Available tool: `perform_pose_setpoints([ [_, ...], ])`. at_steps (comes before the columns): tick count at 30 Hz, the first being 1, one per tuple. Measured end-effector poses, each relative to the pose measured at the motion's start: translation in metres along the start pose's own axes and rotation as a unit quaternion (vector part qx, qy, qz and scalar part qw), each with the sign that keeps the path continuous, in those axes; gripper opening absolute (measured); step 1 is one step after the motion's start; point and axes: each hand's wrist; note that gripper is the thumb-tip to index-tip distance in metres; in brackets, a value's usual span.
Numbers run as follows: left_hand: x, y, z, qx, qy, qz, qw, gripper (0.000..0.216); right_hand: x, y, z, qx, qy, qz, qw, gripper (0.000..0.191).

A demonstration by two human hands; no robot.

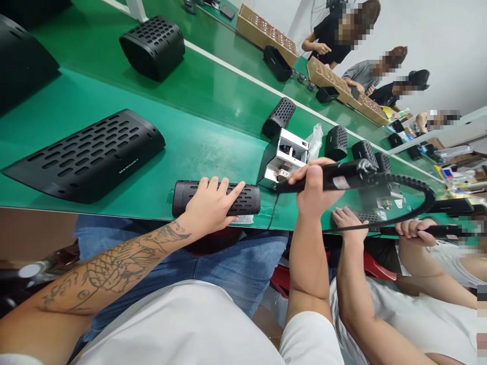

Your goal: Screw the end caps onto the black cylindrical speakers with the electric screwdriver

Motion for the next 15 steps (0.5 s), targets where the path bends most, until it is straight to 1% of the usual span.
perform_pose_setpoints([
  [2, -0.002, 0.000, -0.003, -0.008, 0.008, -0.006, 1.000, 0.112, 0.002, 0.023, 0.021, 0.044, 0.060, -0.059, 0.995, 0.029],
  [3, -0.002, -0.002, -0.005, -0.017, 0.015, -0.014, 1.000, 0.113, 0.003, 0.035, 0.029, 0.054, 0.073, -0.088, 0.992, 0.029],
  [5, -0.002, -0.012, -0.011, -0.030, 0.035, -0.039, 0.998, 0.112, 0.007, 0.055, 0.036, 0.055, 0.071, -0.127, 0.988, 0.035],
  [8, -0.003, -0.042, -0.027, -0.027, 0.086, -0.094, 0.991, 0.105, 0.016, 0.073, 0.033, 0.021, 0.047, -0.128, 0.990, 0.040],
  [10, -0.010, -0.070, -0.041, -0.014, 0.134, -0.136, 0.982, 0.102, 0.022, 0.075, 0.028, 0.004, 0.037, -0.110, 0.993, 0.038],
  [12, -0.024, -0.098, -0.056, 0.003, 0.175, -0.186, 0.967, 0.103, 0.025, 0.069, 0.023, -0.007, 0.033, -0.096, 0.995, 0.035],
  [14, -0.042, -0.121, -0.069, 0.019, 0.194, -0.250, 0.948, 0.110, 0.024, 0.057, 0.019, -0.016, 0.033, -0.082, 0.996, 0.033],
  [15, -0.052, -0.128, -0.074, 0.025, 0.195, -0.281, 0.939, 0.114, 0.021, 0.049, 0.016, -0.019, 0.032, -0.067, 0.997, 0.033],
])
Point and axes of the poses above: each hand's wrist, its own z-axis towards the middle knuckle, its own x-axis out of the back of the hand, y = z × x, and after that the axes turned 7 degrees about y, right-handed
